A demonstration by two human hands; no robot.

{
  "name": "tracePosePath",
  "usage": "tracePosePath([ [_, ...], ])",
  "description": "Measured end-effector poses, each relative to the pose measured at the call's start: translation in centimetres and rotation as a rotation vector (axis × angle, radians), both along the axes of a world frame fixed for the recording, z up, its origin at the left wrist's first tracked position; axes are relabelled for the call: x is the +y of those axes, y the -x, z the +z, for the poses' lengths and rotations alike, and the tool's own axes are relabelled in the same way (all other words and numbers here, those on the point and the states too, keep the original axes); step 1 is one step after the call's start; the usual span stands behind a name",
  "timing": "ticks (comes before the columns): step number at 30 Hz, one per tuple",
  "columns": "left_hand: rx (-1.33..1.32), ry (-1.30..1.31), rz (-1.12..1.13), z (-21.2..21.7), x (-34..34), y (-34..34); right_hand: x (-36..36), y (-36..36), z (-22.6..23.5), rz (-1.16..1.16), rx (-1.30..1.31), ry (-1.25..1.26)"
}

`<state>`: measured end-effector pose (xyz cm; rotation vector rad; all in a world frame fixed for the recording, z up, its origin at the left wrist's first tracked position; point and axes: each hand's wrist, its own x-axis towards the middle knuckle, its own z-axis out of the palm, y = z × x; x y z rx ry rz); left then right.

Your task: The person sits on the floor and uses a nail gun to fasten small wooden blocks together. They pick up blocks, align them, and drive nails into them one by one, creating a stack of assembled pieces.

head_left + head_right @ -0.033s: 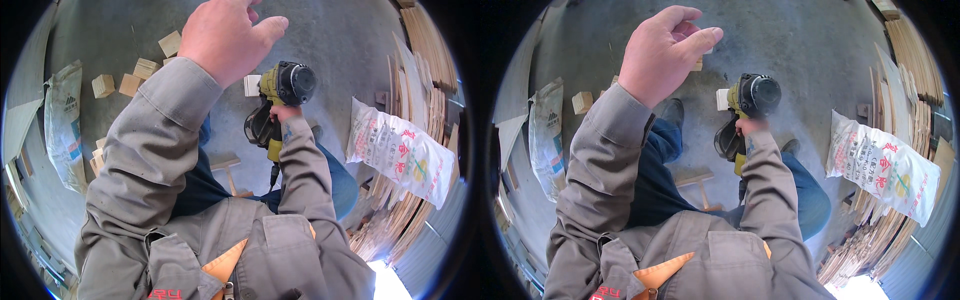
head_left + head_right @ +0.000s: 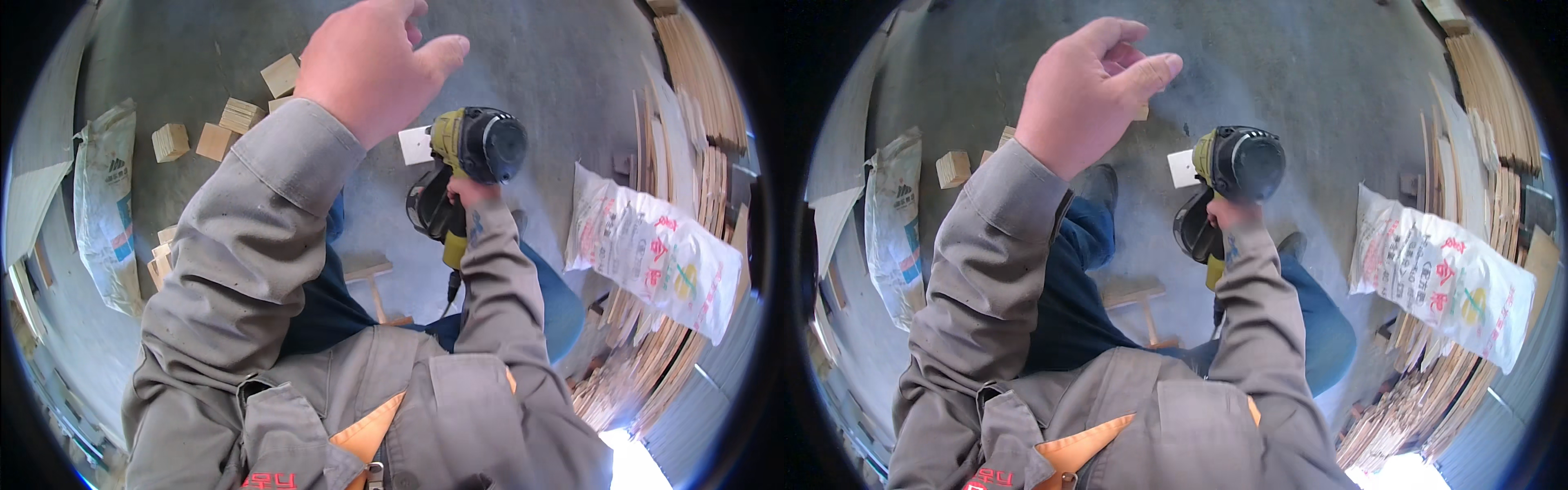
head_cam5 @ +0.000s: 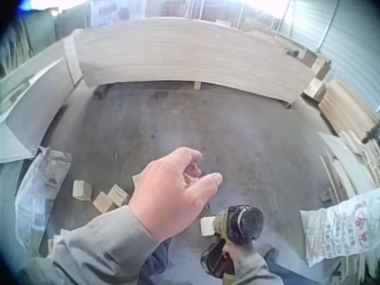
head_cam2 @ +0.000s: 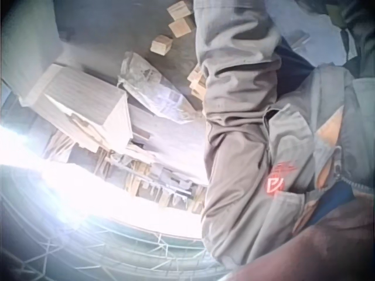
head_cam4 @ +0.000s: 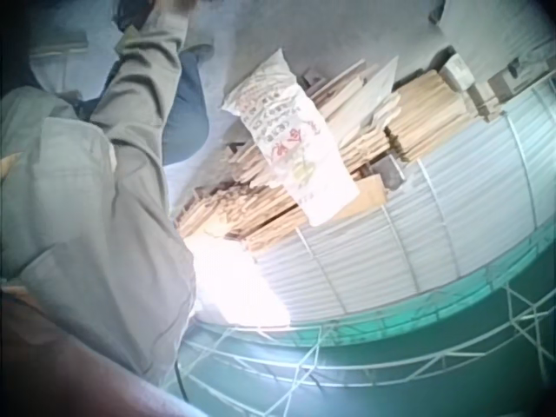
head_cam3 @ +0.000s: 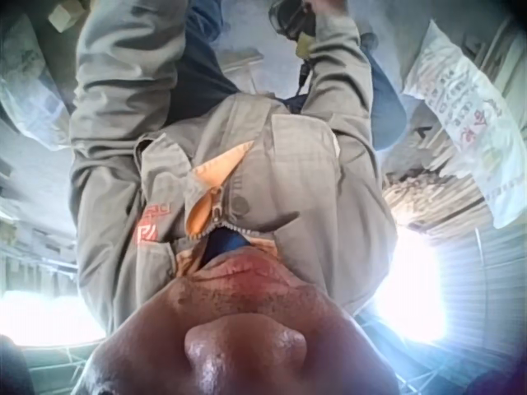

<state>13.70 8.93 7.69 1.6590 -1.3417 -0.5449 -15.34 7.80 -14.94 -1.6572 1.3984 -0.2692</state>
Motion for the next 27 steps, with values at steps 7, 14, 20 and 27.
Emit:
tracePosePath([
  [7,0.091,-0.119,-0.018,0.0,0.0,0.5,-1.1,2.9,4.3,-0.323,-0.121,-0.172],
  [14,-0.089,-0.155,-0.007,0.0,0.0,1.6,4.8,7.3,1.4,-0.531,0.039,-0.287],
  [20,-0.262,-0.229,-0.062,-2.5,-1.3,1.9,10.1,11.3,-3.8,-0.712,0.117,-0.553],
  [27,-0.435,-0.422,-0.161,-5.0,-2.5,3.9,11.7,13.3,-7.0,-0.865,0.060,-0.633],
])
